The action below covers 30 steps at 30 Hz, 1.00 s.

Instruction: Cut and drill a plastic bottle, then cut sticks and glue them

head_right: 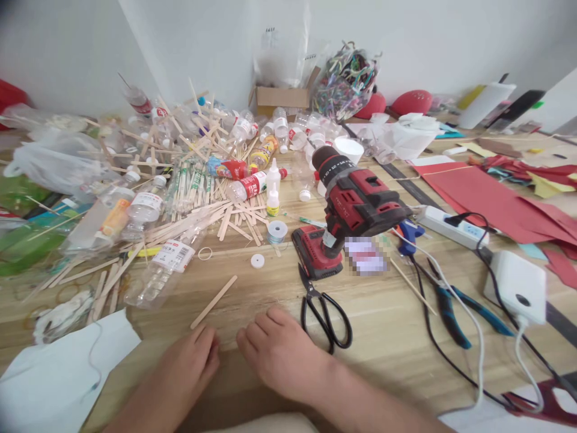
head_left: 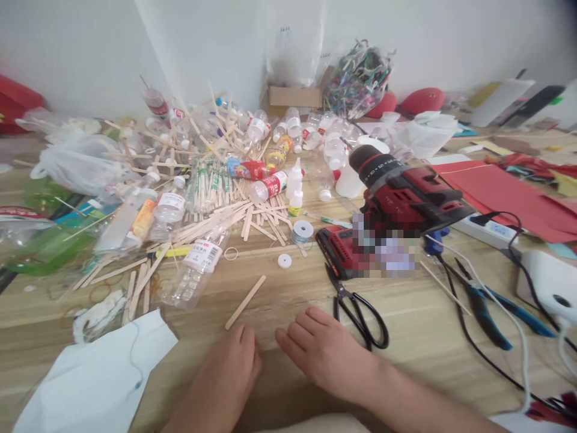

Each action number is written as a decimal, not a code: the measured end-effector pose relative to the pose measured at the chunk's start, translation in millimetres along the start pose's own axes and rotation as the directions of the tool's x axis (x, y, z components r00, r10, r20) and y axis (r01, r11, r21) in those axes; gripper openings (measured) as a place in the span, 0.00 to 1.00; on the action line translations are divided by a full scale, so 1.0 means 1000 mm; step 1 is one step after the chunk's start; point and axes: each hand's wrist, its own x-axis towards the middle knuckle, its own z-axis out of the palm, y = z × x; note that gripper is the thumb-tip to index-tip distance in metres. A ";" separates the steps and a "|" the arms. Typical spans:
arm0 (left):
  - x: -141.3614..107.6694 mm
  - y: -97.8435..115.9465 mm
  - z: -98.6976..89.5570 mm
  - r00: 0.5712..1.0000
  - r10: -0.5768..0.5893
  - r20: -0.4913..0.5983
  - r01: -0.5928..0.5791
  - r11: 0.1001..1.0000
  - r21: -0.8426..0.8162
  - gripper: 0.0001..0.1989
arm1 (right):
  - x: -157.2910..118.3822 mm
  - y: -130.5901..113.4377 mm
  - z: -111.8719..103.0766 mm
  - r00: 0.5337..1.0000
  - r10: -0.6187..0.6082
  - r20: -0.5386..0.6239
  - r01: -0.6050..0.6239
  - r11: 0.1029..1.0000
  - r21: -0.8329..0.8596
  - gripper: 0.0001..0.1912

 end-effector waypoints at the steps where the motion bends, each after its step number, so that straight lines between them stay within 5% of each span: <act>1: 0.000 -0.001 0.001 1.000 0.016 -0.027 -0.017 1.000 -0.005 0.16 | -0.001 -0.002 0.000 1.000 0.016 0.007 -0.016 1.000 -0.010 0.05; 11: -0.005 -0.010 0.017 0.984 0.002 -0.177 -0.009 0.999 -0.040 0.16 | -0.008 -0.006 0.012 0.997 0.074 -0.015 -0.074 0.997 -0.009 0.19; 16: -0.009 -0.005 0.010 0.989 0.035 -0.141 -0.047 0.995 -0.088 0.15 | -0.022 0.004 0.003 0.980 0.190 -0.059 -0.190 0.982 0.005 0.25; 19: -0.014 -0.005 0.001 0.992 0.005 -0.124 -0.022 0.990 -0.142 0.12 | -0.047 0.020 -0.010 0.911 0.394 -0.124 -0.399 0.917 -0.017 0.11; 24: -0.023 -0.031 -0.009 0.976 -0.115 -0.187 0.106 0.993 -0.056 0.12 | -0.084 0.043 -0.006 0.724 0.690 0.024 -0.688 0.724 -0.044 0.15; 30: -0.024 -0.042 -0.015 0.948 -0.259 -0.186 0.284 0.951 0.121 0.12 | -0.081 0.054 0.002 0.676 0.729 0.104 -0.737 0.671 0.084 0.14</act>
